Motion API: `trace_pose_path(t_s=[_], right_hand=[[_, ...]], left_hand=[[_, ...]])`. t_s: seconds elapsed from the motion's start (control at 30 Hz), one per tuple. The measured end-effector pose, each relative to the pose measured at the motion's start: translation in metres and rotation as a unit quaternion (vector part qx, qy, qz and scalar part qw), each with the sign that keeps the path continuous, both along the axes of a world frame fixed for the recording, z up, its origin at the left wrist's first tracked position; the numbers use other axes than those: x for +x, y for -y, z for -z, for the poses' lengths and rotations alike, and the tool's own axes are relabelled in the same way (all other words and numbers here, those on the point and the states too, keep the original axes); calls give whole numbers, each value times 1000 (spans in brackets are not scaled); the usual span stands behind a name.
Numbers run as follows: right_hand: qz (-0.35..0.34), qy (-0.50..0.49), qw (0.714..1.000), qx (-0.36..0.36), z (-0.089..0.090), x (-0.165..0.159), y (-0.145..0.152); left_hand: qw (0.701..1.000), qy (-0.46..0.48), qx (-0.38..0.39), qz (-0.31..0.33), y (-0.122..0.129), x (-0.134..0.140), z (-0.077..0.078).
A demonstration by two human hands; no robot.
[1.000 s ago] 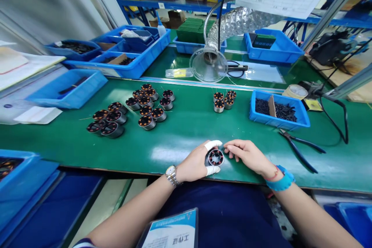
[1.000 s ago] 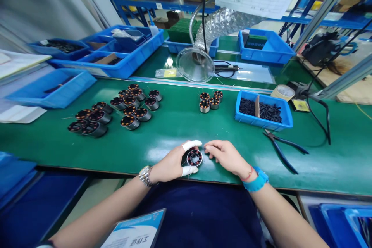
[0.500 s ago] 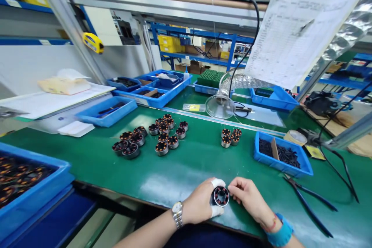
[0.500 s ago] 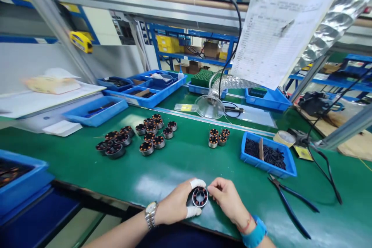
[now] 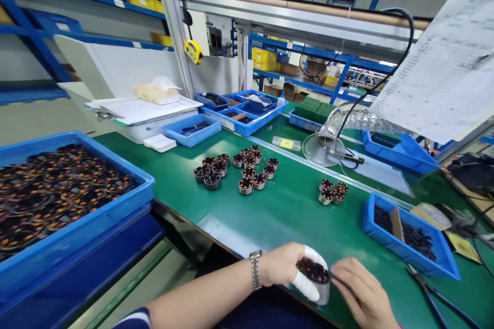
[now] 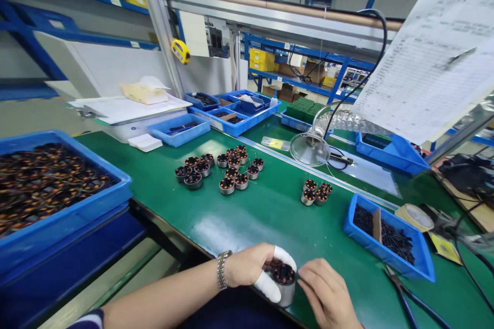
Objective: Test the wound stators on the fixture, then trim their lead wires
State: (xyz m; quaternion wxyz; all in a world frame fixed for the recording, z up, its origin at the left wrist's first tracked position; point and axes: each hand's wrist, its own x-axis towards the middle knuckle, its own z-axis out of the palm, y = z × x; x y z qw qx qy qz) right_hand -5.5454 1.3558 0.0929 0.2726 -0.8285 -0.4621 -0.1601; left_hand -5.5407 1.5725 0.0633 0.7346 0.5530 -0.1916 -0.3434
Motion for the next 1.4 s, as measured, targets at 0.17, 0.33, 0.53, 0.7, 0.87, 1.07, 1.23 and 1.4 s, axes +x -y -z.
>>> trace_pose_path(t_s=[0.17, 0.33, 0.53, 0.7, 0.87, 1.07, 1.23, 1.4], right_hand=[[12, -85, 996, 18, -2, -1, -4], [217, -529, 808, 144, 25, 2, -15], [248, -532, 801, 120, 33, 4, -24], [197, -285, 938, 26, 29, -11, -26], [175, -237, 955, 11, 26, -24, -27], [232, -345, 906, 79, 23, -23, -20], [195, -339, 914, 105, 28, -25, -19], [167, -291, 937, 93, 28, -28, -23]], left_hand=[[997, 64, 33, 12, 1, 2, -1], [852, 430, 288, -83, 5, 3, -1], [812, 477, 334, -52, 6, 8, 4], [815, 470, 334, -60, 5, 12, 5], [822, 463, 325, -56, 4, 13, 2], [842, 435, 317, -33, 3, 16, 0], [845, 432, 314, -27, 4, 17, 4], [855, 418, 305, -36, 3, 16, 5]])
